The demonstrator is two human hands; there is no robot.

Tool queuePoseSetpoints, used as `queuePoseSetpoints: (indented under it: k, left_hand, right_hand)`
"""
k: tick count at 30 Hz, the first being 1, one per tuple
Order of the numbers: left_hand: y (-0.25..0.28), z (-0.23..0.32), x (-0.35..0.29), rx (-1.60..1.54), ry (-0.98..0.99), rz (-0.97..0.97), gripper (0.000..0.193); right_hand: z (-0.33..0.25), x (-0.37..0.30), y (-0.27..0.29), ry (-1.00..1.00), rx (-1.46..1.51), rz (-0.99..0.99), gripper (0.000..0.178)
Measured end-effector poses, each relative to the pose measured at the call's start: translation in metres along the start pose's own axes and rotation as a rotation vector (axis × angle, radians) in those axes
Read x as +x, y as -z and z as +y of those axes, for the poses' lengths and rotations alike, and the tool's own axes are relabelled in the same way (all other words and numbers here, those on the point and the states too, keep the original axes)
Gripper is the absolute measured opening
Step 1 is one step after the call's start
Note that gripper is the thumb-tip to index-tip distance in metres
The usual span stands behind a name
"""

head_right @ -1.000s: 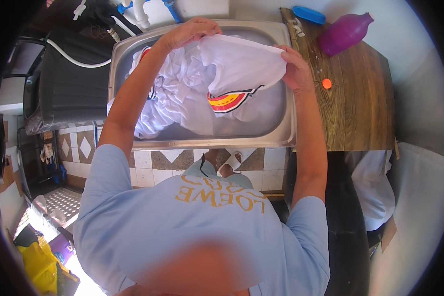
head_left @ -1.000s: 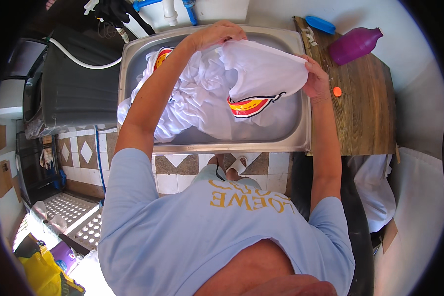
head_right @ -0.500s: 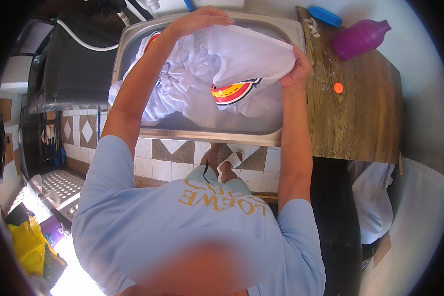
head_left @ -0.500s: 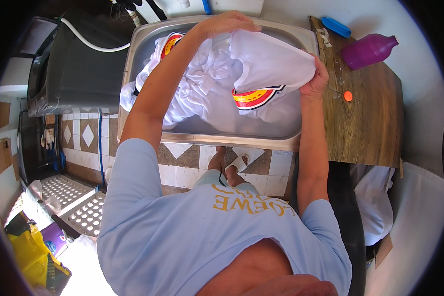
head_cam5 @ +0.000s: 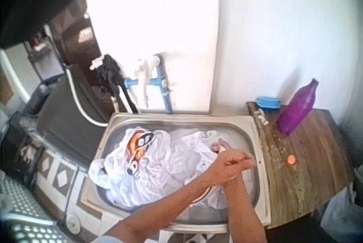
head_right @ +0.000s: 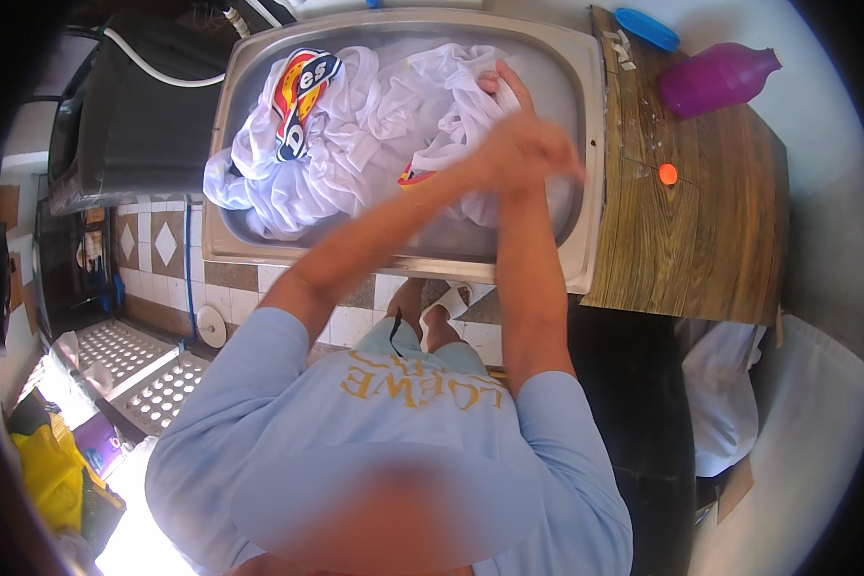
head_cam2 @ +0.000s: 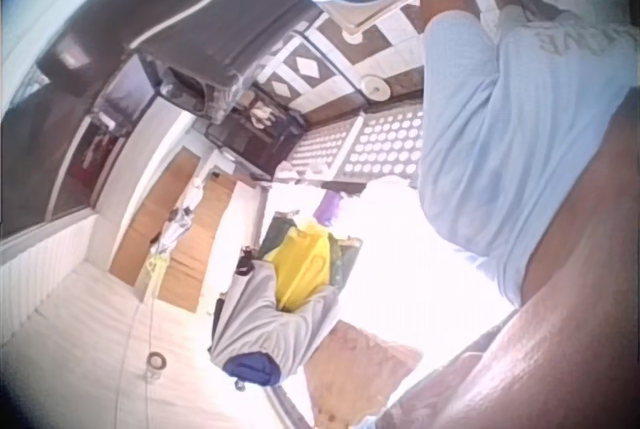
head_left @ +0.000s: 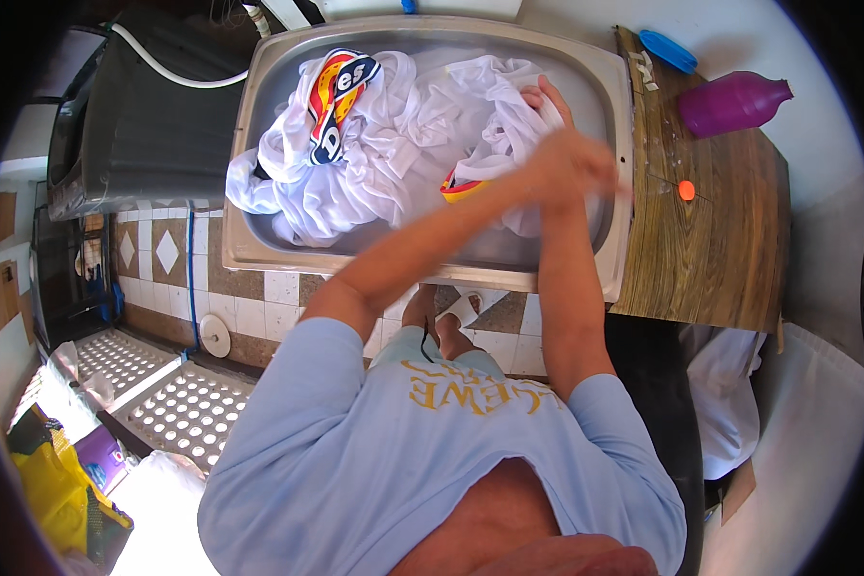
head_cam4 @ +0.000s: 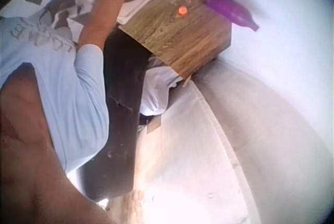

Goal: The person washes white garments by hand in a sink using a liquid detergent and a bar of soap, scrubbing the fabric against itself and rinsing it under a faucet.

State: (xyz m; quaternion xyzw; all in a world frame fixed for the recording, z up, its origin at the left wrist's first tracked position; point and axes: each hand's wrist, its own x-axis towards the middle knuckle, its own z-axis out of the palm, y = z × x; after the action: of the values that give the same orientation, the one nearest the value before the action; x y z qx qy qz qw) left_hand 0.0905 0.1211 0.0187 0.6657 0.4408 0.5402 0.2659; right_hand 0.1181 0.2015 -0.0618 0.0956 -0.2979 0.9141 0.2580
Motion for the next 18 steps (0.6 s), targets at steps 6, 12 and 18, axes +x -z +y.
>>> queuePoseSetpoints:
  k: [6,12,18]
  left_hand:
    - [0.024,-0.064,0.011,0.272,0.318,0.352,0.035]
    - [0.004,-0.016,-0.001,0.44,-0.088,0.264,0.021]
    - [0.116,-0.064,0.04,0.15,0.357,0.251,0.052]
  right_hand:
    - [0.022,-0.003,-0.039,0.064,-0.035,0.687,0.039]
    - [0.008,-0.024,-0.066,0.208,-0.111,0.626,0.036]
    - [-0.024,-0.001,-0.061,-0.143,-0.06,0.336,0.027]
